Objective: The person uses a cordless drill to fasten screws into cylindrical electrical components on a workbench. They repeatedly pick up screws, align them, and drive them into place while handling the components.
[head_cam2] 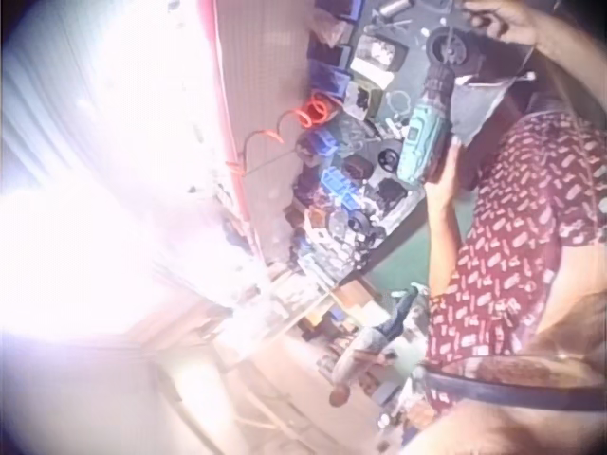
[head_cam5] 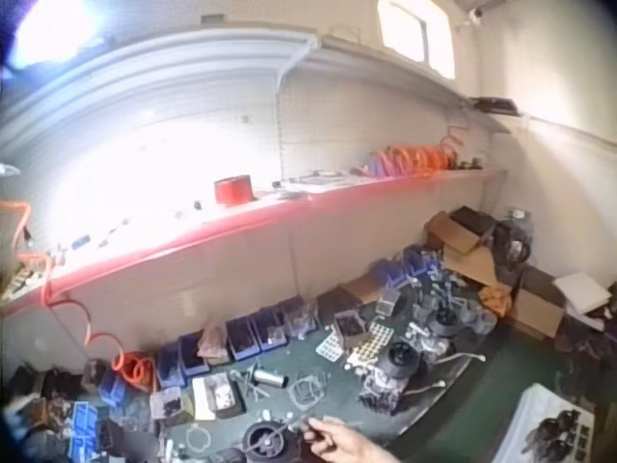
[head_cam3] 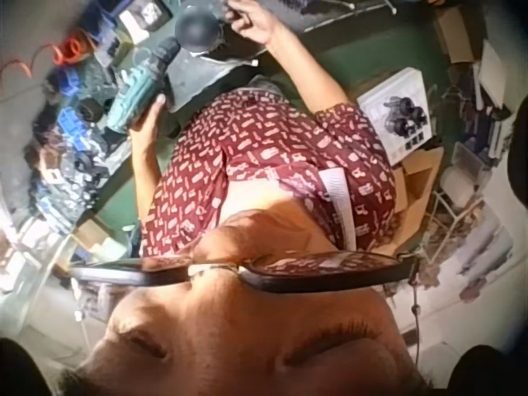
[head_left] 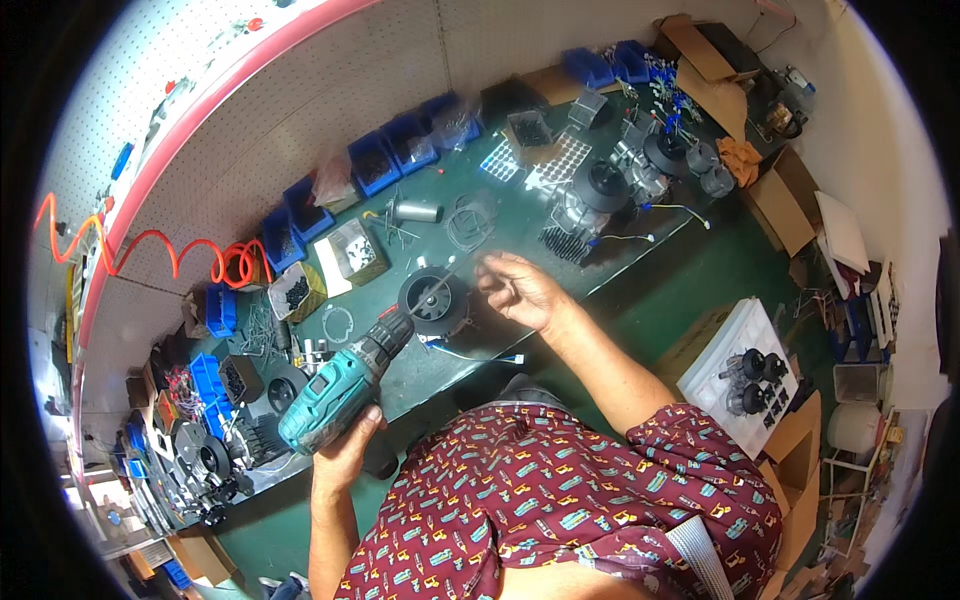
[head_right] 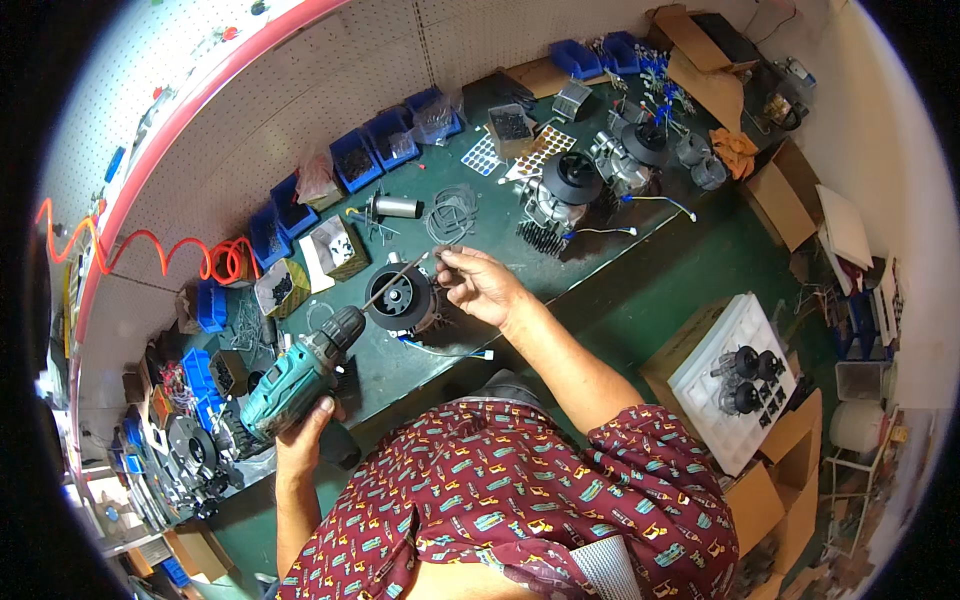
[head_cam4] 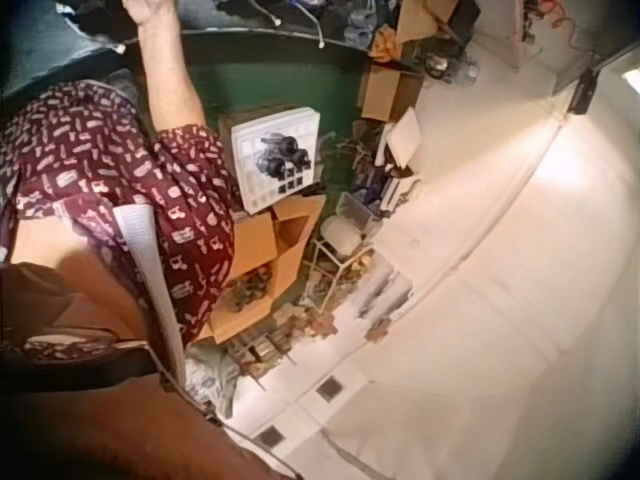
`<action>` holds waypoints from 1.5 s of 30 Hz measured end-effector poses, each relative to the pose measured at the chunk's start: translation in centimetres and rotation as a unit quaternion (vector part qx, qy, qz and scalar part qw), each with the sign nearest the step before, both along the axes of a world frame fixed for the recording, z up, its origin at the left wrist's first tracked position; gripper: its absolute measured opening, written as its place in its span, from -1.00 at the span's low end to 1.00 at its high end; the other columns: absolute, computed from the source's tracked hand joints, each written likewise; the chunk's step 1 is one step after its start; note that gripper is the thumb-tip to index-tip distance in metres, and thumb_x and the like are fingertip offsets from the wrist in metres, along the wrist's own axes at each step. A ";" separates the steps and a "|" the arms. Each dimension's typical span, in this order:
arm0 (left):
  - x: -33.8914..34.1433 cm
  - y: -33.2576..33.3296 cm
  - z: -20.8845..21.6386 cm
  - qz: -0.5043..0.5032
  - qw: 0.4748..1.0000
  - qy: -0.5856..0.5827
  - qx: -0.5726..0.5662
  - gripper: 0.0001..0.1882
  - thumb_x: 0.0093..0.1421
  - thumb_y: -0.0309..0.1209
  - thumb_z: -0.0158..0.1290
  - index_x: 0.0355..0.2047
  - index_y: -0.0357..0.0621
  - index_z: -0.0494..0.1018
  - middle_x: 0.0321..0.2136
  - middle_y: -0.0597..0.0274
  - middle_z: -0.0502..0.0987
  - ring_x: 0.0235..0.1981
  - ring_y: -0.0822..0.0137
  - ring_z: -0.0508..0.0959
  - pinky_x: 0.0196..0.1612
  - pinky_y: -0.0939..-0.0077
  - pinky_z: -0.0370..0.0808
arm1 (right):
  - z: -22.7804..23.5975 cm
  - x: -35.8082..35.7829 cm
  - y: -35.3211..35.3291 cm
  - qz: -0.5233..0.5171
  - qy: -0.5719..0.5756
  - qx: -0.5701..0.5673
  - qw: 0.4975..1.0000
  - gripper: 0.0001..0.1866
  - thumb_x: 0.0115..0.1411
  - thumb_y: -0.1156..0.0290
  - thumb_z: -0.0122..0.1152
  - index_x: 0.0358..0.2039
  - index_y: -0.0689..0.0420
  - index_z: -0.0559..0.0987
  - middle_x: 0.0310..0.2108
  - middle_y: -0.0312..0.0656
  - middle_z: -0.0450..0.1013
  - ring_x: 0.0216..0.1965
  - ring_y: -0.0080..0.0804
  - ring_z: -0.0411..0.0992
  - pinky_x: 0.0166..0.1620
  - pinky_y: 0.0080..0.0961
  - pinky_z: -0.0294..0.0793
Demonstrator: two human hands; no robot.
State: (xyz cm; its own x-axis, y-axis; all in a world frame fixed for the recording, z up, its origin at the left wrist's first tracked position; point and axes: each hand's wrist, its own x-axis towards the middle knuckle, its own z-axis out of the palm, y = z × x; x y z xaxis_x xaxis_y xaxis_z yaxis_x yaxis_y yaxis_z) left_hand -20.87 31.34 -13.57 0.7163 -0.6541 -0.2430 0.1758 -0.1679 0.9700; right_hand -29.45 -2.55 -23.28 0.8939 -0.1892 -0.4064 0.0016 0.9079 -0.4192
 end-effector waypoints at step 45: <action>6.3 -6.0 7.8 -0.079 0.957 -0.136 0.246 -0.58 0.12 -0.56 0.24 0.03 -0.20 0.51 -0.17 0.30 0.58 -0.23 0.41 0.51 -0.16 0.45 0.50 | -6.0 6.9 -1.4 0.154 0.005 -0.695 0.703 -0.79 0.04 0.43 0.16 -0.39 0.23 0.69 -0.41 0.14 0.57 -0.31 0.04 0.60 -0.19 -0.16 0.57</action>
State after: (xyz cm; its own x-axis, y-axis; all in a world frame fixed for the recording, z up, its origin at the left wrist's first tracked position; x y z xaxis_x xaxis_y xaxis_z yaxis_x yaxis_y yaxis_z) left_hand -14.54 25.38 -5.72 0.6984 -0.6138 -0.3681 -0.1360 -0.6188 0.7737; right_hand -22.57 -3.96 -29.29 0.9781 -0.2065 -0.0273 -0.1140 -0.4212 -0.8998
